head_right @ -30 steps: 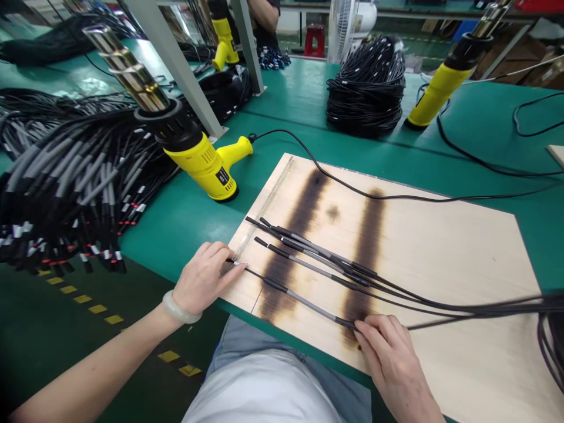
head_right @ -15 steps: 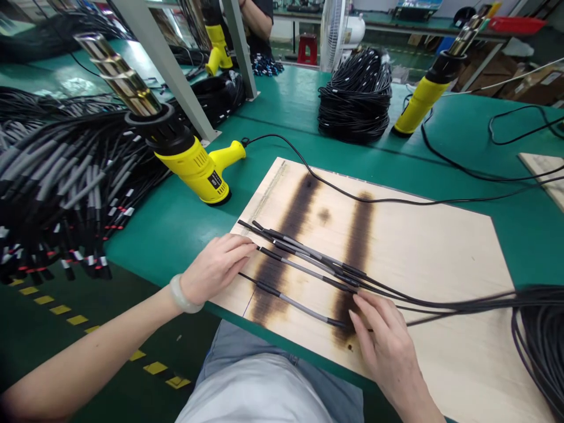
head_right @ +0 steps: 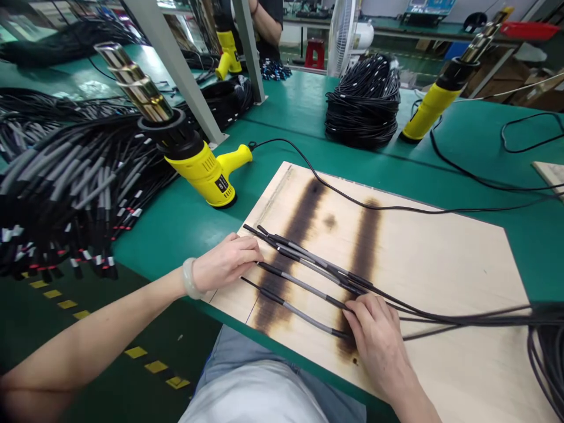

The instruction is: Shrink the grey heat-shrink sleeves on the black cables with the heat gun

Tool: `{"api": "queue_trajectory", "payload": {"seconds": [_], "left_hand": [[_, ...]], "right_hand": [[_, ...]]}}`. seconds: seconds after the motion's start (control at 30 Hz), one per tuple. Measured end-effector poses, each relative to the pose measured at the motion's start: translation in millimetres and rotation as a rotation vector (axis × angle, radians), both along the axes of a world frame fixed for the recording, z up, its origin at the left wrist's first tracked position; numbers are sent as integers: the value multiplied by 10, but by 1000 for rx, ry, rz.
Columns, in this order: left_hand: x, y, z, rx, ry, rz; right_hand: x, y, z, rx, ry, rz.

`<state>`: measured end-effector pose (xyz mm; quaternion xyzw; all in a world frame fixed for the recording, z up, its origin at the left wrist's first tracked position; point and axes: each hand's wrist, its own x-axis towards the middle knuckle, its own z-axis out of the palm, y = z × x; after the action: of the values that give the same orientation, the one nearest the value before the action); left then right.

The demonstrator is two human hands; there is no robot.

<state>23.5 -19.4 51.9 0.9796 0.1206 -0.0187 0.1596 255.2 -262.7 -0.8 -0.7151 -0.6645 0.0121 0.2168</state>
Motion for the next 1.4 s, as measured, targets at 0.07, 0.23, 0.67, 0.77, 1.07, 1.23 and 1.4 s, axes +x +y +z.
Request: {"api": "queue_trajectory", "payload": {"seconds": [0.07,0.23,0.67,0.77,1.07,1.23,1.4], "left_hand": [[-35,12,50,-45,12,-4],[-154,105,120,-108,37,41],[-365,377,117,-196,29,36],[-337,378,84,-214,30,32],[-339,374,29,-129,80,-8],[-345,328,14,-78,67,-19],[-348,312,-2,-22,95,-10]], "right_hand": [[47,-31,-1,7,-9,21],[138,-76,-9,38,-67,70],[-100,102,-5,-3,77,144],[-111,81,-18,7,79,140],[-56,54,-18,-40,27,110],[54,-60,-26,-23,-5,49],[174,-143,-103,0,19,68]]}}
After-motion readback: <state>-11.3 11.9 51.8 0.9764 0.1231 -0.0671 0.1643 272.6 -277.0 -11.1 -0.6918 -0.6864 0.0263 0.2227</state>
